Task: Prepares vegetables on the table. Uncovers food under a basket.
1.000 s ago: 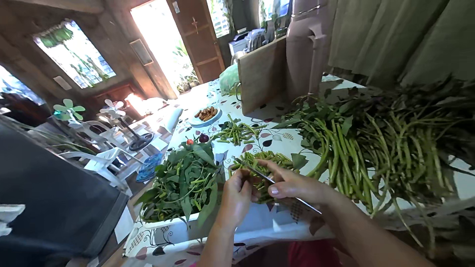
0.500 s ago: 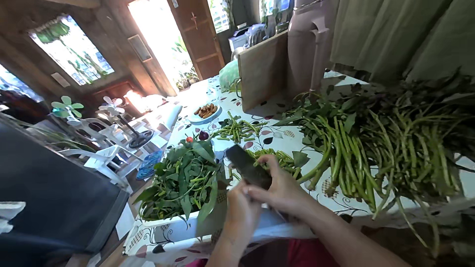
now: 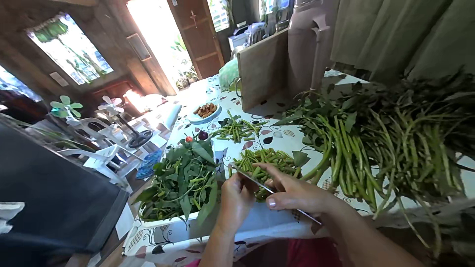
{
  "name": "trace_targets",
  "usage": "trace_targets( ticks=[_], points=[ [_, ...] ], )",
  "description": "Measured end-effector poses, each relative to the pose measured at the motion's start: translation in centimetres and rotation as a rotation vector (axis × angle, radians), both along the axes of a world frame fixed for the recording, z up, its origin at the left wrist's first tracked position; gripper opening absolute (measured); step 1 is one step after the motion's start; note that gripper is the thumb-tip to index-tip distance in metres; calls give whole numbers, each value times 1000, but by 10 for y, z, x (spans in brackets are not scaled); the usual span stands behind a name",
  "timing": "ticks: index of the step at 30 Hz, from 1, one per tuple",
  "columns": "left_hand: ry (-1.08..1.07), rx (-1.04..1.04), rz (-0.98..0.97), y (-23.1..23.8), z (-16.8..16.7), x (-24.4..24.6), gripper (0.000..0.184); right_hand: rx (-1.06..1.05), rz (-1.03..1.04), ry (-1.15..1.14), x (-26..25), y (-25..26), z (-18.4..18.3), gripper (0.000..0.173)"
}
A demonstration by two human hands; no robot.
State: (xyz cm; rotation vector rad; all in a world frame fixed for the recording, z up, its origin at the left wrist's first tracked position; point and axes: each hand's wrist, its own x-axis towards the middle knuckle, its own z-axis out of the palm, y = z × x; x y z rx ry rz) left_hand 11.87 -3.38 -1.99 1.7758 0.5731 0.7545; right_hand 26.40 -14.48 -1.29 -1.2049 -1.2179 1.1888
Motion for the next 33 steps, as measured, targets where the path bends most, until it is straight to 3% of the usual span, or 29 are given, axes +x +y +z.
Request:
trace_targets(
  ticks=[5, 9, 11, 14, 16, 18, 20, 23, 28, 33],
  points=[
    [17, 284, 89, 0, -5, -2, 12, 48, -101, -115, -12, 1, -2, 100],
    [13, 343, 124, -21, -2, -6, 12, 109, -430, -308, -27, 9, -10, 89],
    [-33, 414, 88, -27, -1, -11, 11, 54, -434, -181, -21, 13, -9, 83],
    [-10, 597, 147, -13, 18, -17, 16, -23, -283, 24, -10, 7, 2, 85],
    [147, 736, 184, 1, 44, -20, 15, -34, -154, 147, 1, 3, 2, 88],
    [358, 817, 144, 12, 80, -14, 16, 27, -34, 337, 17, -3, -4, 75],
    [547, 846, 82, 26, 114, 10, 18, 129, 44, 537, 33, -8, -15, 64],
    [759, 838, 25, 57, 142, 64, 20, 283, 67, 725, 45, -13, -29, 64],
    [1029, 850, 117, 94, 133, 127, 24, 433, -228, 902, 44, -23, -40, 67],
    [898, 657, -38, 90, 93, 149, 32, 577, -594, 1147, 45, -31, -40, 54]
  ],
)
